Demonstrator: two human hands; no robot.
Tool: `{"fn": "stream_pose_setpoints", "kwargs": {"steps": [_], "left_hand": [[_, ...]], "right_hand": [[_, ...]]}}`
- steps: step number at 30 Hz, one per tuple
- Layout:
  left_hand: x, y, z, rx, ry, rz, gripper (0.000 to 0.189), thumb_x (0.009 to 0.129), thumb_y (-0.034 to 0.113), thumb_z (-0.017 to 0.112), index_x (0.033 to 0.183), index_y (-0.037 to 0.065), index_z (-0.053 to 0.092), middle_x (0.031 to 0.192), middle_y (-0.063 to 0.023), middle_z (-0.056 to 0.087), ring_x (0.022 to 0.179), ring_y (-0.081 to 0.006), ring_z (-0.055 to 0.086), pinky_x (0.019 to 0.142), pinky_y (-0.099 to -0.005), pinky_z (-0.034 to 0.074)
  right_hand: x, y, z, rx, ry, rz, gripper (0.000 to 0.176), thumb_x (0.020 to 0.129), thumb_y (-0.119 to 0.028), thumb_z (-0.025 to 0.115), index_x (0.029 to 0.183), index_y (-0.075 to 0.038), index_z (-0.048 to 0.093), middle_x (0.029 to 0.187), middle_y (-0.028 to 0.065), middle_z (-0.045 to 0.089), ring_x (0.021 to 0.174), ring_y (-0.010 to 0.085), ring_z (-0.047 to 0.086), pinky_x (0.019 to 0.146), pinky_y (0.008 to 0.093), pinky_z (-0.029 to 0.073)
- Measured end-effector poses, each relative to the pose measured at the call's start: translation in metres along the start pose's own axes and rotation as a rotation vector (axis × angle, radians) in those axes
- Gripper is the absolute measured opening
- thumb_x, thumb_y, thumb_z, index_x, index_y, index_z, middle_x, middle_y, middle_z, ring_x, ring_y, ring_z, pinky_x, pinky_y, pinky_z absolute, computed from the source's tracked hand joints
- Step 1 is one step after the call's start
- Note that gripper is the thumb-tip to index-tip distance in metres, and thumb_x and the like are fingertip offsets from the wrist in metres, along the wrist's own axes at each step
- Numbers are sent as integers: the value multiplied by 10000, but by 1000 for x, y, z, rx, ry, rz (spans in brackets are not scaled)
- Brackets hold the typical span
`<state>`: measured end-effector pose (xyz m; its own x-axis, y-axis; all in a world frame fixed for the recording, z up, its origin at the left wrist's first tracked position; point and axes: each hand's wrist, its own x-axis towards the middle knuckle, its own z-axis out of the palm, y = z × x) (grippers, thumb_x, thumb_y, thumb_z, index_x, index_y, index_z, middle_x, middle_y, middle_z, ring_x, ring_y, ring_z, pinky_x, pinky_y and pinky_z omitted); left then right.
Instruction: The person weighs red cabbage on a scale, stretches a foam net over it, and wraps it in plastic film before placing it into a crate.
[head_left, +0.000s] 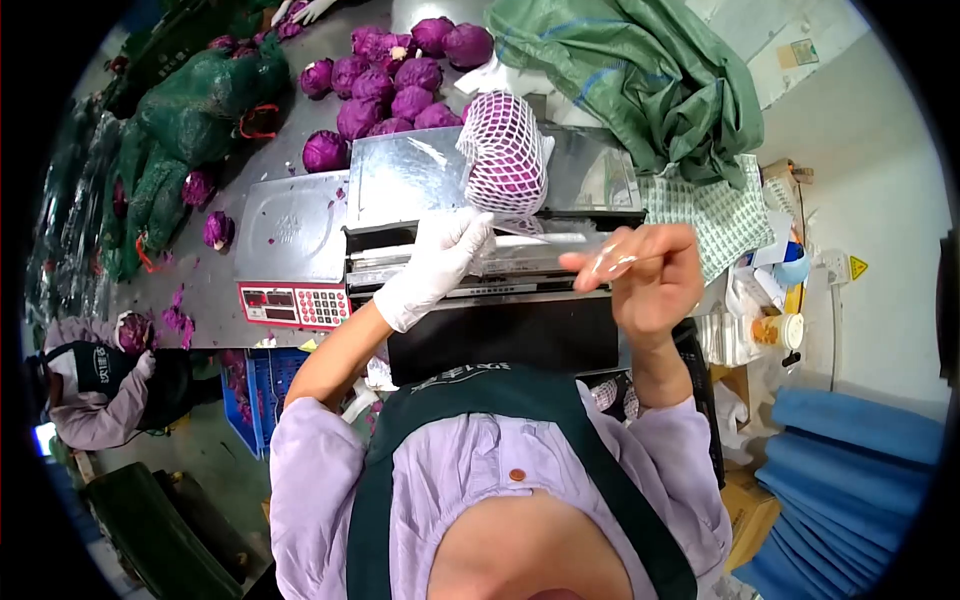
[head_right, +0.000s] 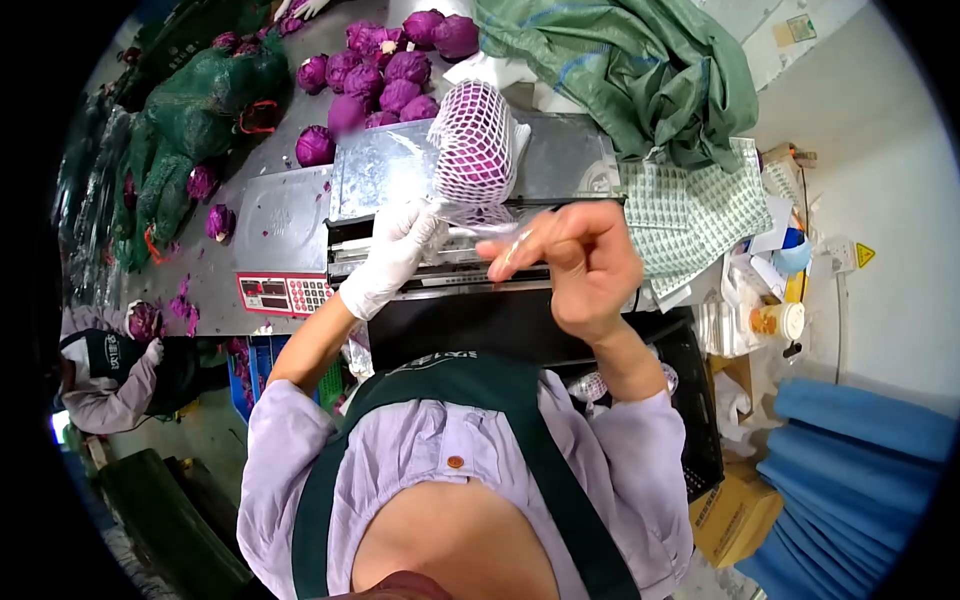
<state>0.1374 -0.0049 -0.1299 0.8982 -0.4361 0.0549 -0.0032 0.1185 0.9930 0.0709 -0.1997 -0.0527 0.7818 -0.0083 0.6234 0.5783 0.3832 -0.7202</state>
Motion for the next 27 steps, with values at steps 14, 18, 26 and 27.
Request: {"fn": "stream_pose_setpoints", "kwargs": {"steps": [14, 18, 26, 27], "left_hand": [[-6, 43, -39, 998, -100, 244, 149, 721, 110, 662, 863, 66, 646, 748, -107, 556, 680, -265, 565, 619, -345, 445], [-16, 61, -26, 1266, 196, 461, 136, 687, 65, 688, 814, 50, 640, 749, -77, 557, 634, -215, 568, 565, -290, 448], [-21, 159, -18, 1061, 216, 733, 134, 670, 52, 691, 790, 72, 635, 625, -56, 485, 525, -192, 516, 459, -284, 395], [-12, 169, -19, 1058, 215, 791, 138, 668, 44, 691, 792, 65, 634, 624, -61, 482, 518, -193, 512, 458, -280, 397]], "right_hand": [[-1, -33, -21, -433, 221, -138, 160, 785, 126, 553, 866, 11, 477, 823, 152, 605, 767, 273, 645, 723, 365, 546], [-3, -42, -16, -397, 296, -219, 165, 792, 66, 581, 868, -15, 459, 794, 150, 604, 691, 260, 643, 670, 377, 556], [76, -62, -49, -171, 264, -459, 139, 861, 11, 501, 998, -12, 505, 896, 159, 609, 763, 314, 637, 706, 440, 557], [92, -58, -52, -194, 240, -494, 142, 860, 22, 495, 999, -5, 507, 896, 172, 613, 786, 326, 636, 716, 447, 554]]}}
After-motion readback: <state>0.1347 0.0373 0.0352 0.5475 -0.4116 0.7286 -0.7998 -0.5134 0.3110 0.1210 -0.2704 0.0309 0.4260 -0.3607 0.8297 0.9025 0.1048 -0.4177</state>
